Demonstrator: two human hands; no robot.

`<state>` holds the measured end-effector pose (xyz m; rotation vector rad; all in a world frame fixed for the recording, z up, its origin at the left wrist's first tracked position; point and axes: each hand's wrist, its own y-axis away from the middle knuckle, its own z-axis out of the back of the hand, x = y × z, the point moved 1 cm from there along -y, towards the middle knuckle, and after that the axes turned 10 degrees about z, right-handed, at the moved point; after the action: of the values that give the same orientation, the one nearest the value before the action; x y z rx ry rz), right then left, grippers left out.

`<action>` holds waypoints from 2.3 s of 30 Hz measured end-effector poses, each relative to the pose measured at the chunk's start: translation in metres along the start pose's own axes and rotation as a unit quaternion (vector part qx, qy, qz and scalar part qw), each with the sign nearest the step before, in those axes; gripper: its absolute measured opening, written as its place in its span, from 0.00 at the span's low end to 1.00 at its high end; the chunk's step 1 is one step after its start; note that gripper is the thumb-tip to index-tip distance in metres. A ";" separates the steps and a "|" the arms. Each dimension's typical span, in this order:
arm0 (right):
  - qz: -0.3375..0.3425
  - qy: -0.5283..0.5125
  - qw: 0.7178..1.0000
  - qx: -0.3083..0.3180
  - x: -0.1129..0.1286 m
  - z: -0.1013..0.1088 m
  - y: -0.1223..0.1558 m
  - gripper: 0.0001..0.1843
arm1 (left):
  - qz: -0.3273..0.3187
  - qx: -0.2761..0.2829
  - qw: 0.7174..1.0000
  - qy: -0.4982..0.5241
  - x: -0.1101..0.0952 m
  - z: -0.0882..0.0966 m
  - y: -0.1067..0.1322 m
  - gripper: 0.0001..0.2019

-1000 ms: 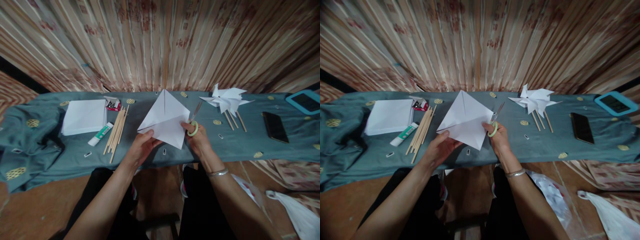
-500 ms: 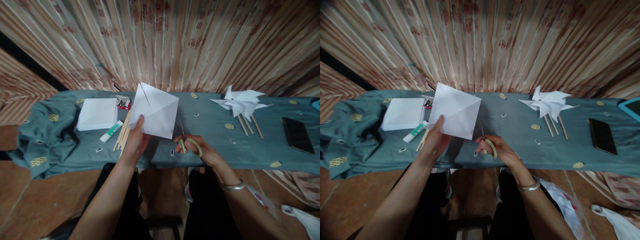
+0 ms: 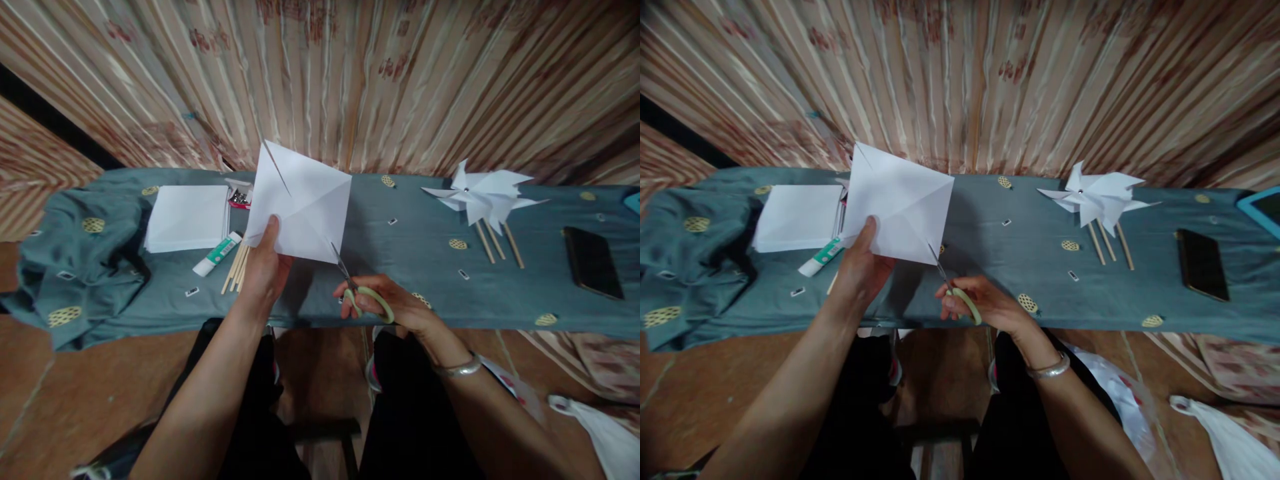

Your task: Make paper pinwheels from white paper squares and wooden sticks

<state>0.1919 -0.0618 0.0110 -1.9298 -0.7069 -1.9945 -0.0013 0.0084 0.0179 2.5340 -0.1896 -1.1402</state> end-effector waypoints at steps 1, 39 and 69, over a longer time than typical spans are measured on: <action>0.002 -0.002 1.000 -0.001 0.000 0.000 0.000 0.36 | 0.001 0.003 1.000 0.001 0.000 0.000 0.000 0.13; 0.003 0.026 1.000 -0.010 -0.005 -0.002 -0.005 0.35 | 0.012 -0.006 1.000 0.024 0.001 -0.001 0.003 0.16; -0.034 -0.010 0.999 -0.039 -0.006 -0.004 -0.005 0.32 | 0.015 -0.012 1.000 -0.024 -0.001 0.001 0.005 0.15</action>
<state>0.1863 -0.0602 0.0041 -1.9982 -0.7194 -2.0733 -0.0029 0.0039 0.0196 2.4764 -0.2226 -1.1845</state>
